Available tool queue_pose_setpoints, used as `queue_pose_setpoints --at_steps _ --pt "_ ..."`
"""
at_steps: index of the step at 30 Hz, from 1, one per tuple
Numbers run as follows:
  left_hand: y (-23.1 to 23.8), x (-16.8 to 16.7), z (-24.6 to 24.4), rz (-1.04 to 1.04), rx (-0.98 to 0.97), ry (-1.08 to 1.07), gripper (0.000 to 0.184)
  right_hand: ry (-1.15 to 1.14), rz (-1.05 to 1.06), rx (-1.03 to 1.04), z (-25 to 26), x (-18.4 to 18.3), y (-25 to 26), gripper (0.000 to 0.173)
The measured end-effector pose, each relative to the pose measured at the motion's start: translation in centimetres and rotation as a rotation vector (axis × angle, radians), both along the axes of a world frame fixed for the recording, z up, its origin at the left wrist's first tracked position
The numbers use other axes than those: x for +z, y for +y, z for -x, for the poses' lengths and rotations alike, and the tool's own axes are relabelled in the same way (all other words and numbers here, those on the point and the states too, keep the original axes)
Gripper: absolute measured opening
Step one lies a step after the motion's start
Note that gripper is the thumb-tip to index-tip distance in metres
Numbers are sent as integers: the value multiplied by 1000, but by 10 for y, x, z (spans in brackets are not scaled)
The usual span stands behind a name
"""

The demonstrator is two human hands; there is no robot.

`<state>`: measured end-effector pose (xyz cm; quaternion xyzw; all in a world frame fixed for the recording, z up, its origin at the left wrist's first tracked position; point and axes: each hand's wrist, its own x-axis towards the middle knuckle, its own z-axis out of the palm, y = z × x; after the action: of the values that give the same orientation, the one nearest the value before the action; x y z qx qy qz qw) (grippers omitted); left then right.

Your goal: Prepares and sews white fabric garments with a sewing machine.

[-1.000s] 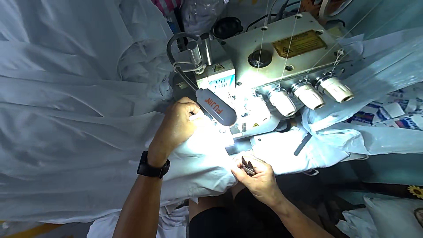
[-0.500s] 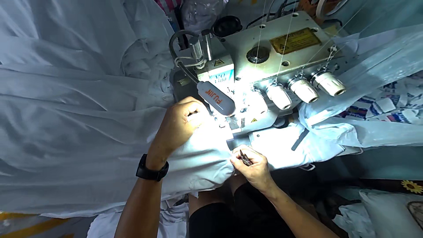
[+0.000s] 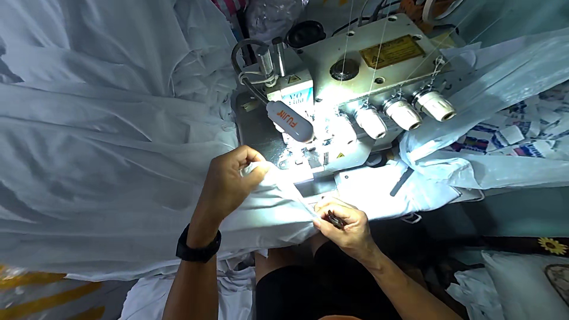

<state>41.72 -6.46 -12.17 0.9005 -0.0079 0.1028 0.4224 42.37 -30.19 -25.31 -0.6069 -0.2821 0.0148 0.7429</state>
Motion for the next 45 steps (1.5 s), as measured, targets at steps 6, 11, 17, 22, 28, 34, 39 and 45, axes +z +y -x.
queue_pose_setpoints --at_steps 6,11,17,22,28,34,39,45 --pt "0 -22 78 21 315 68 4 196 68 172 -6 -1 -5 10" --pt "-1 -66 116 167 519 161 4 412 362 288 -13 -2 5 13" --pt "2 -82 123 260 572 174 7 390 436 338 -15 -2 8 19" --pt "5 -90 125 330 557 157 11 380 450 331 -15 -2 9 19" --pt "8 -95 129 391 526 148 14 366 489 323 -15 -3 11 19" --pt "14 -106 138 448 406 91 14 313 501 335 -14 -5 10 14" --pt "12 -108 138 440 388 57 14 317 504 378 -13 -5 9 8" --pt "5 -69 106 -133 373 -146 18 133 338 346 -5 0 8 15"
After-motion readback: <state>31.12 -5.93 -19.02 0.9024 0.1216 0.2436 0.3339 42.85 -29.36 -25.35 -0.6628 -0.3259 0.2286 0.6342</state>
